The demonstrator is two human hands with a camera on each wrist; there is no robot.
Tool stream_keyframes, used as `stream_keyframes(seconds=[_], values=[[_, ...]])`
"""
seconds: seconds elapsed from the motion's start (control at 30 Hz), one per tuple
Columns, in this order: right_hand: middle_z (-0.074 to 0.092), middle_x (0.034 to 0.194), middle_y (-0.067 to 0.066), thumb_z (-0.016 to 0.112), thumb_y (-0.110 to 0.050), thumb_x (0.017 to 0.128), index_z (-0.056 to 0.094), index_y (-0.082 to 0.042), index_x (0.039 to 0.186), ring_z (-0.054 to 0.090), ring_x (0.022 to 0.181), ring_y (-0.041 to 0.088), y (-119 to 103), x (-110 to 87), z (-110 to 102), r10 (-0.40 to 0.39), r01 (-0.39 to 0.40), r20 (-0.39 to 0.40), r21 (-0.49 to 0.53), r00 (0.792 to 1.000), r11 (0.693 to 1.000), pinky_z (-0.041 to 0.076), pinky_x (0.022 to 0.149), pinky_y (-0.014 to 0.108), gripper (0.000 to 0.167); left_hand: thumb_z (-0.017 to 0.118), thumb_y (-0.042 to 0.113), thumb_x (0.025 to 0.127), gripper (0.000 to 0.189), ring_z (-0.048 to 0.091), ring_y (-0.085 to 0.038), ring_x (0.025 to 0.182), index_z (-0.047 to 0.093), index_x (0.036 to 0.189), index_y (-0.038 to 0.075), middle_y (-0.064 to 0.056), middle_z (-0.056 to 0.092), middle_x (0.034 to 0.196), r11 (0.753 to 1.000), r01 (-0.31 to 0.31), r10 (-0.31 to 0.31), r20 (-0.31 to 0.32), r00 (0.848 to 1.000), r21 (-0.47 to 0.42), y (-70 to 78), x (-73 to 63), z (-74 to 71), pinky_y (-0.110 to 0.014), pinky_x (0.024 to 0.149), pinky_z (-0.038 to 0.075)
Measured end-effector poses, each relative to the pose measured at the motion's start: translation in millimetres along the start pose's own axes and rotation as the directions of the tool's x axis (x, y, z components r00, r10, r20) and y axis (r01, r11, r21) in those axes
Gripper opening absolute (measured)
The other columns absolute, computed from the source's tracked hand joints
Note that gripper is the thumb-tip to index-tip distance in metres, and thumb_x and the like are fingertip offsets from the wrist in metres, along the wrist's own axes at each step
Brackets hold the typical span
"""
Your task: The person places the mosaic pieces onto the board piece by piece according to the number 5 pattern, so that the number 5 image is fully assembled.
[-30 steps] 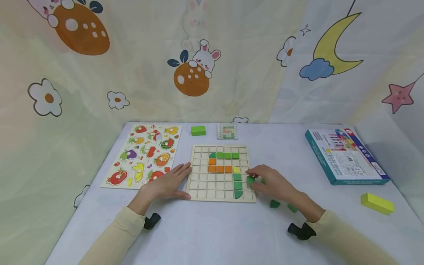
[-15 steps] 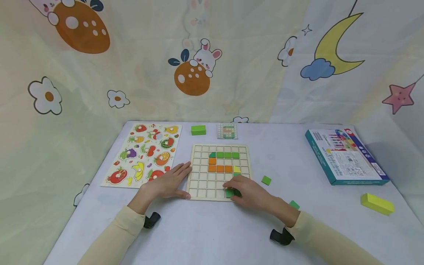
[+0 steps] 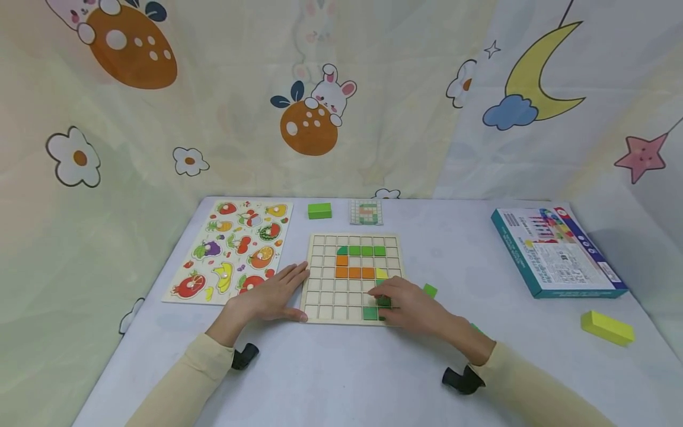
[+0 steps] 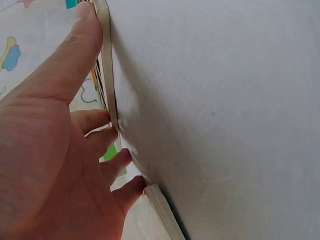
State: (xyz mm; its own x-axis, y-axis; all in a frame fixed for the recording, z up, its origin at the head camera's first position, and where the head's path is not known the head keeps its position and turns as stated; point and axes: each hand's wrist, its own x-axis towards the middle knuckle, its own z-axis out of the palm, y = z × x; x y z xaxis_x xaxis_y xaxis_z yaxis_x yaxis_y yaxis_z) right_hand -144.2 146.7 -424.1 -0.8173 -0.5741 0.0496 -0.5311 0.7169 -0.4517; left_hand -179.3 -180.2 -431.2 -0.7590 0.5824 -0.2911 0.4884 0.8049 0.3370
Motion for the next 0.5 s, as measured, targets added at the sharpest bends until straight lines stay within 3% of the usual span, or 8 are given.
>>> stream_keyframes(seconds=[0.2, 0.5], values=[[0.067, 0.111, -0.002, 0.075, -0.013, 0.084, 0.066, -0.012, 0.121, 0.060, 0.098, 0.016, 33, -24.8, -21, 0.107, -0.105, -0.075, 0.026, 0.991, 0.994, 0.056, 0.084, 0.034, 0.039, 0.070, 0.054, 0.081, 0.101, 0.015, -0.037, 0.149, 0.020, 0.154, 0.006, -0.010, 0.011, 0.164, 1.000, 0.000, 0.000, -0.003, 1.000, -0.004, -0.4, 0.0, 0.5, -0.051, 0.118, 0.028], [0.068, 0.110, -0.001, 0.076, -0.012, 0.082, 0.066, -0.010, 0.119, 0.062, 0.095, 0.017, 68, -73.4, -42, 0.094, -0.096, -0.061, -0.020, 0.994, 0.995, 0.056, 0.082, 0.036, 0.038, 0.068, 0.058, 0.081, 0.102, 0.013, -0.032, 0.151, 0.017, 0.156, 0.010, -0.006, 0.011, 0.165, 0.999, 0.027, -0.027, -0.004, 1.000, 0.035, -3.5, 1.9, 3.6, -0.049, 0.119, 0.027]])
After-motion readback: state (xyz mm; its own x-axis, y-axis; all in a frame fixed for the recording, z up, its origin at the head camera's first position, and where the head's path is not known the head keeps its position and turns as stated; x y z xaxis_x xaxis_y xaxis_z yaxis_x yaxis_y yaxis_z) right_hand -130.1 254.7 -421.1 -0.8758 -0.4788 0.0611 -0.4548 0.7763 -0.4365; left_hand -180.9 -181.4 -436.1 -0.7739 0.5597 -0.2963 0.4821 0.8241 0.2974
